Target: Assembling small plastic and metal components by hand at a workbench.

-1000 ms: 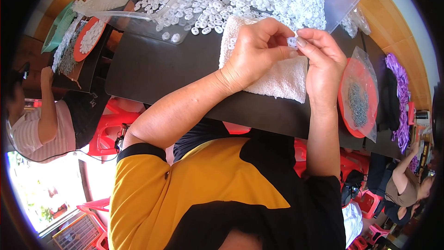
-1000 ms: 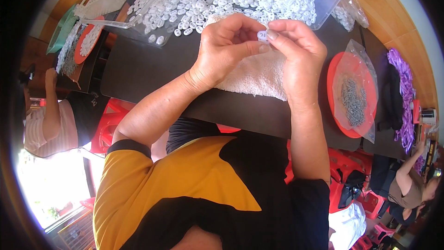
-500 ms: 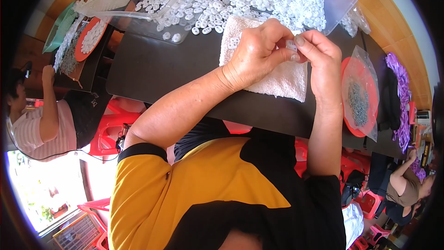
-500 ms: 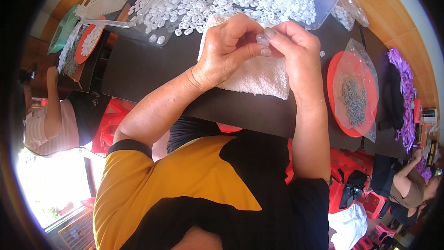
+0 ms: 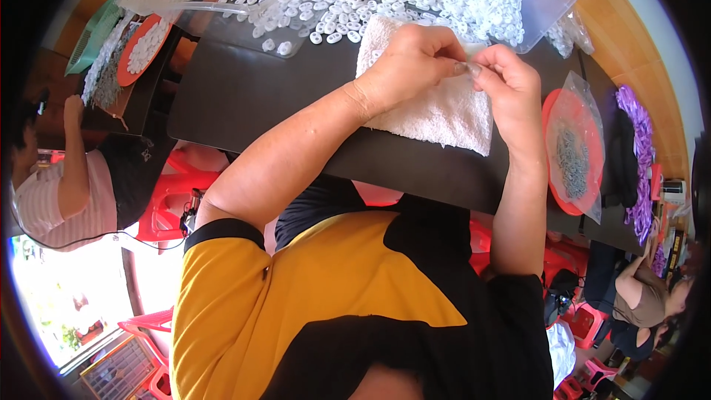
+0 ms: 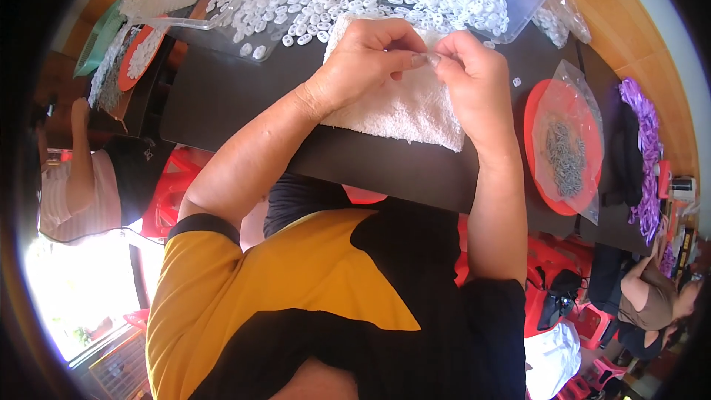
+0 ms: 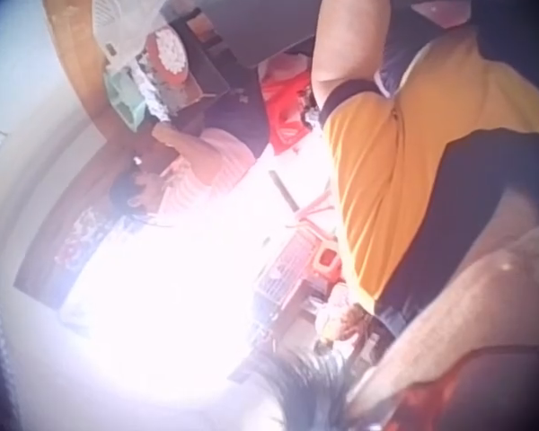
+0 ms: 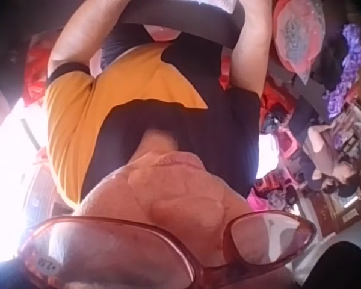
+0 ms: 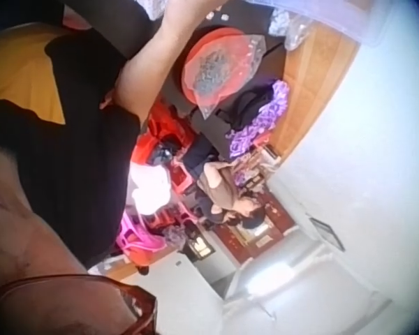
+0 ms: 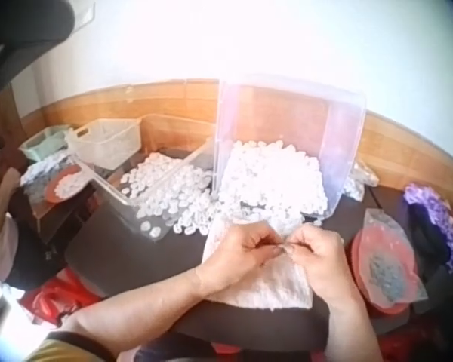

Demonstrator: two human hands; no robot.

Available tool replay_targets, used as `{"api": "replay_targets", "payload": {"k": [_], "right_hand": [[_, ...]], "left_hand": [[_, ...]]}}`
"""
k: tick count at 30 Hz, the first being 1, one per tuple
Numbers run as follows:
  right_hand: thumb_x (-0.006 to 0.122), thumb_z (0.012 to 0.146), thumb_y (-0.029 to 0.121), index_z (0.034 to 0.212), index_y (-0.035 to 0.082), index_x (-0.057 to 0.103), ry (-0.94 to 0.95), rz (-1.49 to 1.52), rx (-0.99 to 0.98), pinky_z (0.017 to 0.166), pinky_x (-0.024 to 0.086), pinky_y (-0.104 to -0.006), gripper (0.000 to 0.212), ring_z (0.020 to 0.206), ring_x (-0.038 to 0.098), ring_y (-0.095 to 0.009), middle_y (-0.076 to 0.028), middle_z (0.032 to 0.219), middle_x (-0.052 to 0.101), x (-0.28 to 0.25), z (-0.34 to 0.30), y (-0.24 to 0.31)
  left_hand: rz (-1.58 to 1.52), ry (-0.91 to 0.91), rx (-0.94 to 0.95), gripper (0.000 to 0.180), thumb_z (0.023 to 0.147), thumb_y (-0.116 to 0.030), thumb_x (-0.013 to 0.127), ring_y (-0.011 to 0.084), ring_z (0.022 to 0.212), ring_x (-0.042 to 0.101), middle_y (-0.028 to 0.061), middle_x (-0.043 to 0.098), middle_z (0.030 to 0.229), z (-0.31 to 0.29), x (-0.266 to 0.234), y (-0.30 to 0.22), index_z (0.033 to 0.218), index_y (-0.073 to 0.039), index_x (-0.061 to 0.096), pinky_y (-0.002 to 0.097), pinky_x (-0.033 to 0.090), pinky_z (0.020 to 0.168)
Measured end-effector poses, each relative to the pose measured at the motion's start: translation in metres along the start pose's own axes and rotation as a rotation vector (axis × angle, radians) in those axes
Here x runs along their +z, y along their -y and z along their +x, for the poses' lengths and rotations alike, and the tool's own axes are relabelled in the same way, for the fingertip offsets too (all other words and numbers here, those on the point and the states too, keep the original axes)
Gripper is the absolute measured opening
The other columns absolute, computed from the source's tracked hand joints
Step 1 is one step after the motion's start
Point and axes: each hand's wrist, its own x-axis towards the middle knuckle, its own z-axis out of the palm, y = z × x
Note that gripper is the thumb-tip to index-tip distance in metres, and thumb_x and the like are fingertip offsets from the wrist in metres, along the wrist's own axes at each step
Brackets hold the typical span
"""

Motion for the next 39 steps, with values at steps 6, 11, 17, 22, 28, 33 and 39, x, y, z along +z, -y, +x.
{"api": "replay_targets", "payload": {"k": [6,11,17,22,28,33,39], "right_hand": [[0.057,0.081,0.007,0.091,0.005,0.066,0.108,-0.668,-0.149,0.071,0.050,-0.0452,0.013,0.080,0.064,-0.038,-0.017,0.084,0.067,0.009,0.000,-0.007],[0.059,0.081,0.009,0.092,0.005,0.066,0.146,-0.684,-0.133,0.071,0.050,-0.0449,0.014,0.081,0.065,-0.037,-0.017,0.085,0.068,0.012,-0.002,0.003],[0.058,0.080,0.009,0.090,0.005,0.064,0.132,-0.773,-0.204,0.070,0.050,-0.0463,0.012,0.080,0.064,-0.037,-0.015,0.086,0.067,0.017,-0.005,0.001],[0.057,0.080,0.007,0.087,0.005,0.061,0.131,-0.875,-0.261,0.067,0.048,-0.0488,0.008,0.078,0.063,-0.037,-0.014,0.084,0.065,0.021,-0.007,0.000],[0.056,0.080,0.006,0.086,0.005,0.061,0.123,-0.862,-0.325,0.066,0.049,-0.0481,0.008,0.078,0.062,-0.036,-0.014,0.082,0.064,0.025,-0.008,-0.007],[0.056,0.080,0.005,0.088,0.004,0.063,0.156,-0.832,-0.327,0.065,0.050,-0.0467,0.011,0.078,0.063,-0.036,-0.013,0.085,0.066,0.026,-0.007,-0.005],[0.056,0.078,0.002,0.088,0.005,0.064,0.169,-0.880,-0.334,0.066,0.051,-0.0447,0.013,0.078,0.064,-0.035,-0.012,0.085,0.067,0.028,-0.004,-0.010]], "left_hand": [[0.530,0.011,0.141,0.011,0.077,-0.007,0.066,0.0222,0.070,0.062,0.0100,0.064,0.072,0.004,0.001,0.016,0.087,-0.001,0.066,0.0341,0.049,0.065],[0.693,0.047,0.192,0.007,0.075,-0.008,0.064,0.0354,0.078,0.063,0.0148,0.066,0.080,0.006,0.000,0.020,0.081,-0.003,0.064,0.0421,0.049,0.069],[0.565,0.129,0.178,0.012,0.075,-0.010,0.065,0.0359,0.081,0.065,0.0188,0.067,0.082,0.008,-0.009,0.018,0.083,-0.003,0.069,0.0424,0.051,0.073],[0.573,0.170,0.079,0.015,0.077,-0.010,0.066,0.0333,0.081,0.064,0.0183,0.067,0.084,0.008,-0.014,0.010,0.089,-0.002,0.069,0.0394,0.050,0.074],[0.631,0.149,0.125,0.015,0.077,-0.012,0.065,0.0370,0.083,0.065,0.0205,0.067,0.083,0.008,-0.012,0.016,0.086,-0.002,0.071,0.0427,0.051,0.075],[0.733,0.141,0.142,0.015,0.076,-0.010,0.061,0.0369,0.084,0.065,0.0203,0.067,0.084,0.007,-0.006,0.016,0.086,-0.003,0.070,0.0438,0.051,0.076],[0.833,0.149,0.100,0.016,0.075,-0.010,0.060,0.0344,0.087,0.066,0.0179,0.069,0.086,0.006,-0.003,0.012,0.085,-0.005,0.071,0.0426,0.052,0.077]]}}
